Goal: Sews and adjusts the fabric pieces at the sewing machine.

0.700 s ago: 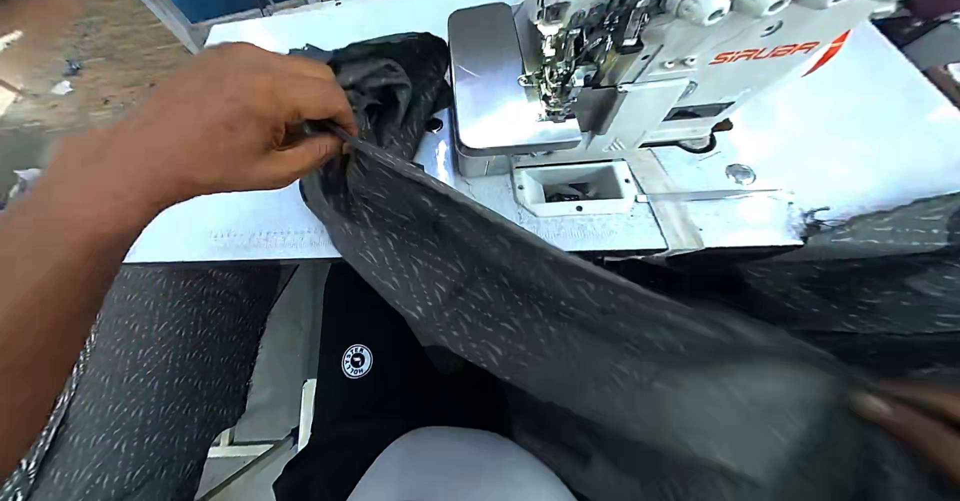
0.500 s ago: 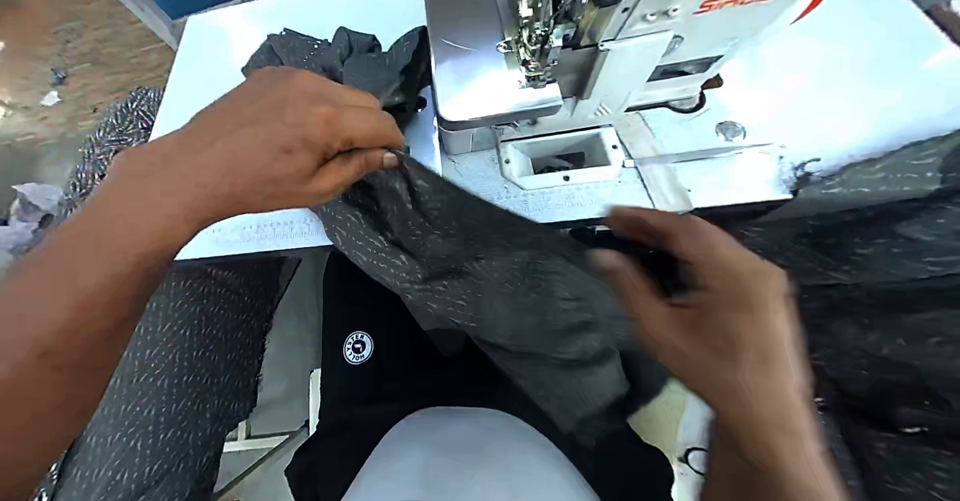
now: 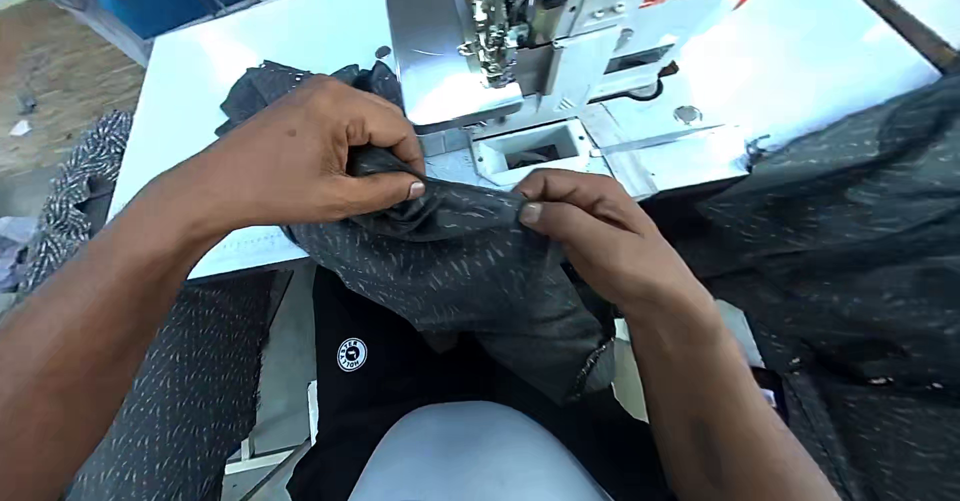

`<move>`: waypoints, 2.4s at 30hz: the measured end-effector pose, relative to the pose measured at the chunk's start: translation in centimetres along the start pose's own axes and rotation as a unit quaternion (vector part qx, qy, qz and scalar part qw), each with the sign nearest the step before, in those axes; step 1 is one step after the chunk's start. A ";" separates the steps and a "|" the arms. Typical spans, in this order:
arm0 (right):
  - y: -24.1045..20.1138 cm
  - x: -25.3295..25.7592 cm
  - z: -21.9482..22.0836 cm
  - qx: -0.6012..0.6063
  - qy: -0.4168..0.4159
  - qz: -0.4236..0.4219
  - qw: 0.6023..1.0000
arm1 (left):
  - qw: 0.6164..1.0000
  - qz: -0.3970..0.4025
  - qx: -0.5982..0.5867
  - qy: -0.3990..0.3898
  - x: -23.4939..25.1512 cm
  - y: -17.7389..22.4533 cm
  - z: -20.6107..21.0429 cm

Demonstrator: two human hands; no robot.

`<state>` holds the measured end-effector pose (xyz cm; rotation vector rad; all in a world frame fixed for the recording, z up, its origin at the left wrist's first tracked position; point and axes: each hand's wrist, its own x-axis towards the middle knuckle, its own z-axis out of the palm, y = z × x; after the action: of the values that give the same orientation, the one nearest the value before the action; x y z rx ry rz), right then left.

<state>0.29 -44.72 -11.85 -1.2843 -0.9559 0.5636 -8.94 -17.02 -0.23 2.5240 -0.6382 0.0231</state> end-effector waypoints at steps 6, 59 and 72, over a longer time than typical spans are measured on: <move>0.5 0.6 0.4 -0.106 0.055 -0.037 0.992 | 0.997 -0.056 -0.021 0.053 -0.2 0.6 1.2; 1.2 2.5 5.6 -0.134 0.154 -0.199 0.959 | 0.954 0.077 0.114 0.267 -4.6 -0.1 5.2; -0.3 2.7 5.7 -0.196 0.065 -0.142 0.968 | 0.980 0.054 0.072 0.175 -3.3 1.1 3.9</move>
<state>-3.15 -39.54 -10.82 -1.4793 -1.1520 0.0642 -12.76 -18.35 -3.48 2.5295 -0.6453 0.5589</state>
